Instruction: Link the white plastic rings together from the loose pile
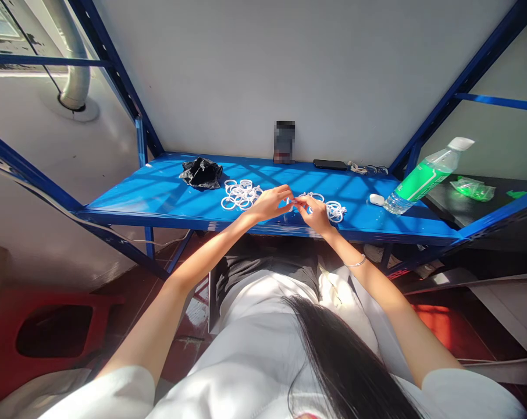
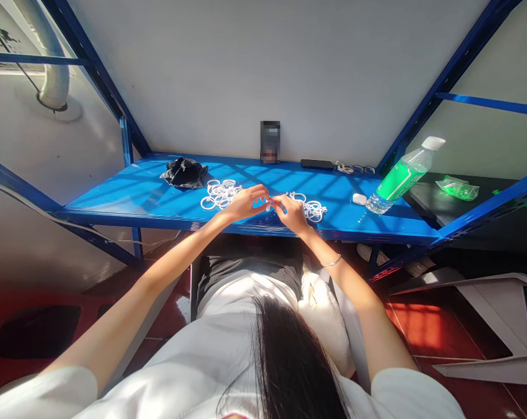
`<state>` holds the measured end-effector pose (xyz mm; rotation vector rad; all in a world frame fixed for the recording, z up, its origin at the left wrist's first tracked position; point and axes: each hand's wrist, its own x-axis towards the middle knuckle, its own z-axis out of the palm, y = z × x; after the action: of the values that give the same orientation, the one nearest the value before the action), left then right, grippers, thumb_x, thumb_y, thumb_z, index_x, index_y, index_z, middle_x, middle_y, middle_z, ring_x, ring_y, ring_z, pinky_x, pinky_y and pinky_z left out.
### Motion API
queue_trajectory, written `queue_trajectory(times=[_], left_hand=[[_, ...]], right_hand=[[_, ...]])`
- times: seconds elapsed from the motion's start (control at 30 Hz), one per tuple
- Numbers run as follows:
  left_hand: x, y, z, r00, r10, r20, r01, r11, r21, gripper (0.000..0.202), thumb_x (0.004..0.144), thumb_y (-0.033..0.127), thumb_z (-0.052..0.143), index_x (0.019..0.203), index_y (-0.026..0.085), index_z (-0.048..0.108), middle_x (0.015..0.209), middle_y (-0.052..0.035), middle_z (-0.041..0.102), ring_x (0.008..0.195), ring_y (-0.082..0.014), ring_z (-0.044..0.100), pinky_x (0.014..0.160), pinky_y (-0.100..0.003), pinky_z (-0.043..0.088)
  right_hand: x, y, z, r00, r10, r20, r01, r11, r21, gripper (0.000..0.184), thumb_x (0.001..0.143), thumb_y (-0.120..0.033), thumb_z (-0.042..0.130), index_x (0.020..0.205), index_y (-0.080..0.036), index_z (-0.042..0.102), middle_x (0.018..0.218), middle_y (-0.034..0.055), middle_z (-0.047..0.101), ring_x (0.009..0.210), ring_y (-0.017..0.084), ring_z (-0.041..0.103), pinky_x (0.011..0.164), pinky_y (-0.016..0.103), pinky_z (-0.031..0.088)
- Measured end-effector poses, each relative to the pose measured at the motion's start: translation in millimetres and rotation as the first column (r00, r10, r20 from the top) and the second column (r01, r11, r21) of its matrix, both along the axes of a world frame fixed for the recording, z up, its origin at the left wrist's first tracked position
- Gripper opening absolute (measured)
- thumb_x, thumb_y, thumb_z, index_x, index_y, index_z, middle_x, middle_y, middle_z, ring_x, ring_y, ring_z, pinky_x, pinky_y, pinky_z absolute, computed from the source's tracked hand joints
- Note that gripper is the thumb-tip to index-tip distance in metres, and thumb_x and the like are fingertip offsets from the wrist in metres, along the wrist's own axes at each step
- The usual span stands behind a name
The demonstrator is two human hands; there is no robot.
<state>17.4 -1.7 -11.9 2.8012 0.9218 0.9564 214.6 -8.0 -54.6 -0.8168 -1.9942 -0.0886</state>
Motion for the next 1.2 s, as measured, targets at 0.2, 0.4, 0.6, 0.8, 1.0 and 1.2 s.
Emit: queue_trajectory(times=[0.2,0.4,0.6,0.8,1.0,1.2], left_hand=[[-0.2,-1.1,1.5,1.000,-0.024,0.008,0.024,1.000,-0.004,0.020,0.092,0.031,0.048,0.095,0.018,0.062,0.102,-0.0068,0.062,0.080,-0.0158,0.063,0.065,-0.025,0.047],[-0.4,-1.6,1.0,1.000,-0.011,-0.015,0.012,0.999,0.031,0.020,0.092,0.031,0.047,0.095,0.018,0.063,0.102,-0.0062,0.063,0.079,-0.0156,0.063,0.062,-0.024,0.045],[0.4,-2.9,0.9,0.998,0.004,-0.057,-0.002,0.999,0.037,0.022,0.092,0.030,0.046,0.097,0.019,0.064,0.104,-0.0064,0.063,0.078,-0.0153,0.063,0.061,-0.023,0.044],[1.4,-6.1,1.9,0.998,0.000,-0.061,0.003,0.999,0.043,0.026,0.093,0.031,0.044,0.097,0.018,0.066,0.103,-0.0071,0.064,0.074,-0.0151,0.062,0.059,-0.024,0.043],[2.2,-6.4,0.9,0.998,-0.019,-0.063,0.023,0.998,0.063,0.026,0.095,0.031,0.042,0.098,0.019,0.065,0.099,-0.0068,0.063,0.073,-0.0152,0.062,0.058,-0.024,0.043],[3.0,-6.2,-0.7,0.997,-0.013,-0.076,0.019,0.997,0.072,0.024,0.094,0.030,0.045,0.099,0.020,0.066,0.099,-0.0062,0.063,0.074,-0.0148,0.062,0.059,-0.023,0.043]], right_hand=[[-0.6,0.7,0.3,0.999,-0.038,0.008,0.038,0.999,0.009,0.014,0.092,-0.030,0.054,0.098,-0.023,0.064,0.082,0.0045,0.071,0.065,0.021,0.066,0.061,0.034,0.054],[-1.0,1.1,0.0,1.000,-0.024,0.012,0.024,0.999,0.036,0.011,0.092,-0.026,0.052,0.092,-0.022,0.062,0.078,0.0039,0.070,0.062,0.019,0.065,0.057,0.031,0.052],[-0.2,1.3,-0.5,0.998,-0.039,0.059,0.036,0.998,0.050,0.010,0.091,-0.024,0.050,0.091,-0.022,0.060,0.078,0.0028,0.069,0.058,0.018,0.062,0.056,0.030,0.050],[0.9,1.8,-0.8,0.995,-0.046,0.088,0.040,0.997,0.066,0.009,0.089,-0.024,0.049,0.089,-0.023,0.058,0.077,0.0018,0.068,0.056,0.016,0.061,0.057,0.030,0.050],[1.3,2.9,-2.2,0.995,-0.021,0.093,0.014,0.997,0.080,0.009,0.088,-0.021,0.047,0.086,-0.023,0.055,0.079,0.0027,0.069,0.055,0.017,0.061,0.055,0.030,0.049],[1.9,3.1,-2.4,0.994,-0.007,0.106,0.000,0.998,0.066,0.006,0.087,-0.022,0.048,0.084,-0.023,0.052,0.078,0.0018,0.068,0.055,0.016,0.060,0.054,0.029,0.049]])
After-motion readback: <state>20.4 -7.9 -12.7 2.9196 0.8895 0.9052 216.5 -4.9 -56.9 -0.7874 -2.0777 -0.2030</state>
